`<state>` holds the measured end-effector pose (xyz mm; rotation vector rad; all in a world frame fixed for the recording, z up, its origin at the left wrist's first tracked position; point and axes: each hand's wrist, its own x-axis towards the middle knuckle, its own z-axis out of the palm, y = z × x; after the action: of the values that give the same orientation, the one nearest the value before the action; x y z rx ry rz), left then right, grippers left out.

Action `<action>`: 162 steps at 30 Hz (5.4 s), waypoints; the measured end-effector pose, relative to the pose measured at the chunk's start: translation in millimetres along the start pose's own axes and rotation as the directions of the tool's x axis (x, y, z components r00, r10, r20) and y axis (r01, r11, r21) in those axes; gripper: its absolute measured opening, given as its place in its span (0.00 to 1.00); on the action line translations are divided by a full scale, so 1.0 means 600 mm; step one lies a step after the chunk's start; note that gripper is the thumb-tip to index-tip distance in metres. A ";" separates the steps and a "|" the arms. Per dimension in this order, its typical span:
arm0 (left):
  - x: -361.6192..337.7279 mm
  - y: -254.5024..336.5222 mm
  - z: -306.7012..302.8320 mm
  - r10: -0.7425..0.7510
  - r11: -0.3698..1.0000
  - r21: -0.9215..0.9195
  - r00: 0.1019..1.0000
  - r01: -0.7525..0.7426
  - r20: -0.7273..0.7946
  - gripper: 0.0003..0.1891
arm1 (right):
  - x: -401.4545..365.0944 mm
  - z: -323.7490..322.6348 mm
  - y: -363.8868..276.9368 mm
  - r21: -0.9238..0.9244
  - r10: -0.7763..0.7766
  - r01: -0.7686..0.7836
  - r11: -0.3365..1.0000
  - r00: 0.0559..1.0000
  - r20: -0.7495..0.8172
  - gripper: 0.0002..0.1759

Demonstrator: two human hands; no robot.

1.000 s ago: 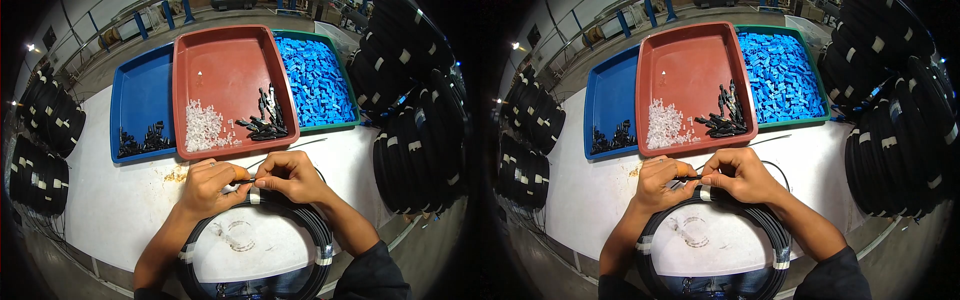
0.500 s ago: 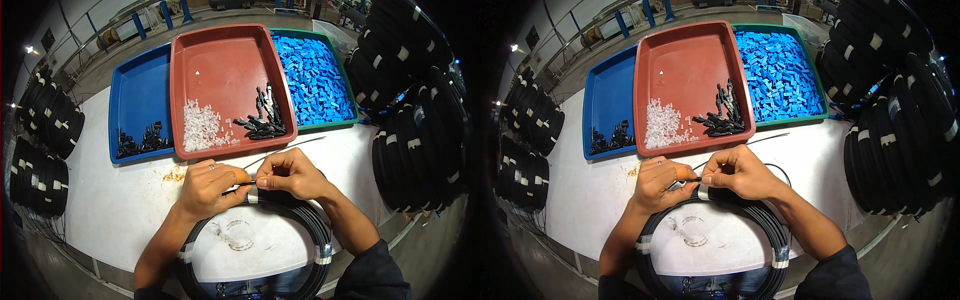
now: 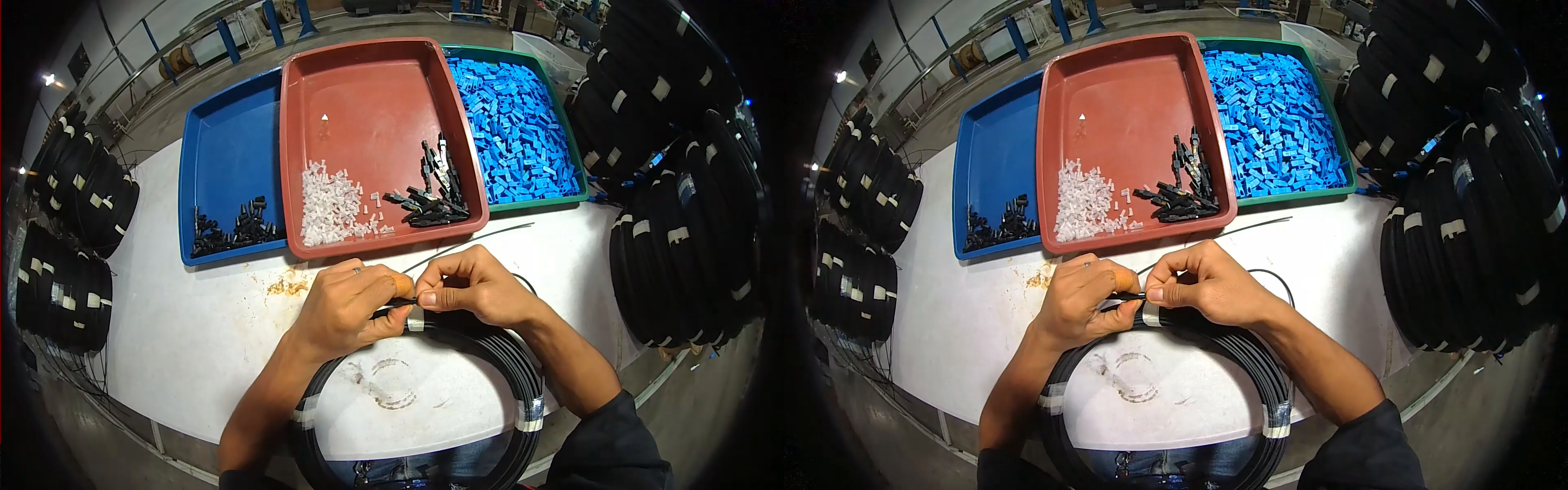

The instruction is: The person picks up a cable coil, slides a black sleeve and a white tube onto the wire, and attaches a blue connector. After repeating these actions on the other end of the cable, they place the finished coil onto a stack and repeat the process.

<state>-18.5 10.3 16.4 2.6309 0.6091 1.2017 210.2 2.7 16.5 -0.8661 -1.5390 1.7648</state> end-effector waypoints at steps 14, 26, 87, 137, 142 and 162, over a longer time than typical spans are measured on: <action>0.000 0.011 0.001 -0.184 0.979 -0.100 0.981 0.177 -0.067 0.10 | -0.001 0.002 -0.001 -0.087 -0.074 0.066 0.994 0.994 -0.085 0.06; -0.003 0.005 -0.001 -0.157 0.985 -0.075 0.987 0.155 -0.022 0.11 | 0.000 0.011 0.005 -0.103 -0.129 0.119 0.987 0.988 -0.087 0.07; -0.011 0.005 0.006 -0.196 0.952 -0.261 0.973 0.159 -0.121 0.07 | -0.001 0.010 0.014 -0.840 -0.729 0.432 0.330 0.681 0.064 0.12; -0.011 0.008 0.010 -0.285 0.932 -0.270 0.950 0.242 -0.130 0.07 | 0.005 0.010 0.013 -0.808 -0.782 0.471 0.354 0.623 0.020 0.11; -0.006 0.007 0.008 -0.037 0.995 -0.095 0.985 0.021 -0.170 0.07 | 0.003 0.011 0.014 -0.776 -0.743 0.465 0.426 0.670 -0.007 0.11; -0.009 0.004 0.009 -0.065 0.987 -0.156 0.981 0.037 -0.181 0.09 | 0.006 0.011 0.016 -0.764 -0.726 0.463 0.450 0.688 -0.010 0.09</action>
<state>-16.9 5.8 9.7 2.3821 0.5864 1.4290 202.4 0.8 7.6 -0.7393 -1.9768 0.4040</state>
